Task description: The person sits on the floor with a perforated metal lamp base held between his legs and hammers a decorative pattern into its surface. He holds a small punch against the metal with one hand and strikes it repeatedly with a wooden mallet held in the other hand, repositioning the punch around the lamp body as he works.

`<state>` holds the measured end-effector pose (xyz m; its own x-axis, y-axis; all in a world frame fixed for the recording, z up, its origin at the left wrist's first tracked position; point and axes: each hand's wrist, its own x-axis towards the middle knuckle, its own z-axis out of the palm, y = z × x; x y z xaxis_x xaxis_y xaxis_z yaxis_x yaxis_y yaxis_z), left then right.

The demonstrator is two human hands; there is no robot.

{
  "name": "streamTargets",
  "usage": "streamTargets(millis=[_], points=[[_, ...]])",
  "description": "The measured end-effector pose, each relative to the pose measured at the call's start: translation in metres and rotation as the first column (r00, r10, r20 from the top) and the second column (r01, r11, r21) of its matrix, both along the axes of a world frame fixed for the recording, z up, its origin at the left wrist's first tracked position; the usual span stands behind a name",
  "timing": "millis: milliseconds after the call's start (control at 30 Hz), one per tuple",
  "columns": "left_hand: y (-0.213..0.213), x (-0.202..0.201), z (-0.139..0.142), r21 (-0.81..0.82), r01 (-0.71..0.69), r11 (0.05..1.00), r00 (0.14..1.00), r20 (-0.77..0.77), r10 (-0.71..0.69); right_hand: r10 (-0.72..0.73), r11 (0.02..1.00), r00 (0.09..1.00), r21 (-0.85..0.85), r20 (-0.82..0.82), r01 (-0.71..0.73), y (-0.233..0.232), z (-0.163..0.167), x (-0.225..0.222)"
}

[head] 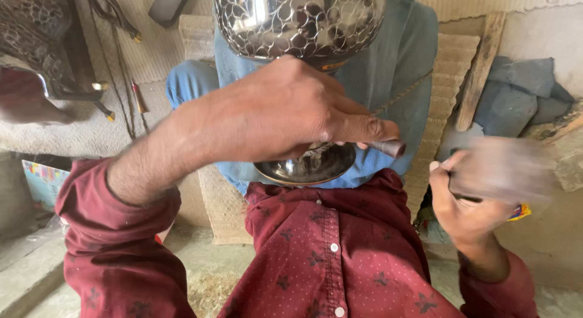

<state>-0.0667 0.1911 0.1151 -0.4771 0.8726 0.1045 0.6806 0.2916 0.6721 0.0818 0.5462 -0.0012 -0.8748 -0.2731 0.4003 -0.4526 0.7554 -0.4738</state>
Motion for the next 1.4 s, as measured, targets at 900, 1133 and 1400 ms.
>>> streamTargets(millis=[900,1133,1400], points=[[0.018,0.053,-0.012,0.158,-0.495,0.854,0.855,-0.083,0.511,0.090,0.666,0.853,-0.668,0.514,0.332,-0.028,-0.010,0.037],[0.015,0.063,-0.024,0.228,-0.599,0.768,0.799,0.100,0.593,0.061,0.739,0.865,-0.605,0.498,0.296,-0.013,-0.015,0.028],[0.020,0.058,-0.022,0.187,-0.600,0.778,0.788,-0.026,0.615,0.031,0.765,0.884,-0.580,0.466,0.279,0.001,-0.009,0.003]])
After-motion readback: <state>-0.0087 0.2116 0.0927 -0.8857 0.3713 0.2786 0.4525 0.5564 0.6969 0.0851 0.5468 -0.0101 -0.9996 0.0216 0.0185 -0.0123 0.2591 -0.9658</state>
